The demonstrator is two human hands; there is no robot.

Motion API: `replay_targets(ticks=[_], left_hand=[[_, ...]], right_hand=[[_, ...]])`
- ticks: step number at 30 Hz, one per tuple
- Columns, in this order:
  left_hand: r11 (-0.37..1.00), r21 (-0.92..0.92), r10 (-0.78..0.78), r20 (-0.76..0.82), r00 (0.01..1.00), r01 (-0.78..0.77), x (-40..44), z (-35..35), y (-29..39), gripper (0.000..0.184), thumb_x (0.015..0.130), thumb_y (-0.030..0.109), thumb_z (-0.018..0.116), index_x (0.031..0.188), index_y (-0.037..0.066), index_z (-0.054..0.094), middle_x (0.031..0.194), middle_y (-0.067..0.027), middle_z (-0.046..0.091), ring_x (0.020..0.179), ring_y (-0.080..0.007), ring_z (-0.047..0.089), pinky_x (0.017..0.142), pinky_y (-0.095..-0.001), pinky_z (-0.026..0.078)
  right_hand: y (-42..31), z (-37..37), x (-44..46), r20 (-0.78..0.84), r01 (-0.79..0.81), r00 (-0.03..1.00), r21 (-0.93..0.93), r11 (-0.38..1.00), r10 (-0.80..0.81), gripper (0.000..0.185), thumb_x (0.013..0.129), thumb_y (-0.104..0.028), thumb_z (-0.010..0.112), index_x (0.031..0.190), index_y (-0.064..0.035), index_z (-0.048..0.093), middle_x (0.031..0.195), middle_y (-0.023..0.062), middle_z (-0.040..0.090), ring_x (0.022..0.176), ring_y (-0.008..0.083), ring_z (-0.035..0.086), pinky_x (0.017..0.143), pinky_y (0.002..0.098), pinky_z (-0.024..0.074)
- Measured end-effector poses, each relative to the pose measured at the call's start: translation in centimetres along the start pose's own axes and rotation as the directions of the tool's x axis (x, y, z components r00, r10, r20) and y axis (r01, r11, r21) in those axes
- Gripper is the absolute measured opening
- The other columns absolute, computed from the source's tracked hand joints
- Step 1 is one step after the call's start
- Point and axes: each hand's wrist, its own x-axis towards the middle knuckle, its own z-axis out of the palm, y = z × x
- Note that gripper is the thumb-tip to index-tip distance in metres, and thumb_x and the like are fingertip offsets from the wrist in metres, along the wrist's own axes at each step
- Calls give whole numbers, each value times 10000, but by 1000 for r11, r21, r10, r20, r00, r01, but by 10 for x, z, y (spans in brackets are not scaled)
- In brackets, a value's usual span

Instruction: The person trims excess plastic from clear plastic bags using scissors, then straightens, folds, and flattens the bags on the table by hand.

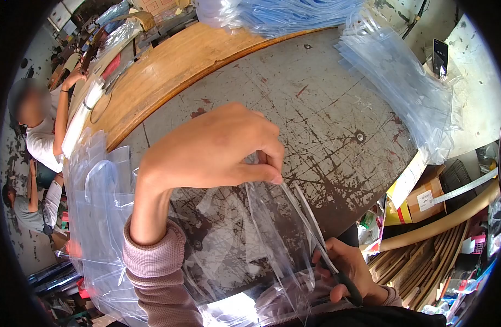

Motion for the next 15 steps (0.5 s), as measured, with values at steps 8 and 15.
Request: replay_targets(ticks=[8,15], left_hand=[[998,-46,-41,30,999,42,0,-3,-1,133,730,202,733,761,82,685,680,-17,574,699,-202,542,598,-346,393],[982,174,102,-161,982,-74,-6,5,-10,168,729,209,744,752,62,666,739,-40,611,763,-207,577,643,-338,419]], right_hand=[[6,-3,-4,-50,-23,998,29,999,24,775,547,-387,889,1100,14,523,824,19,588,744,61,508,656,219,391],[0,-1,-2,-68,-26,997,35,999,28,763,546,-375,889,1093,8,520,790,10,580,726,57,503,639,208,377]])
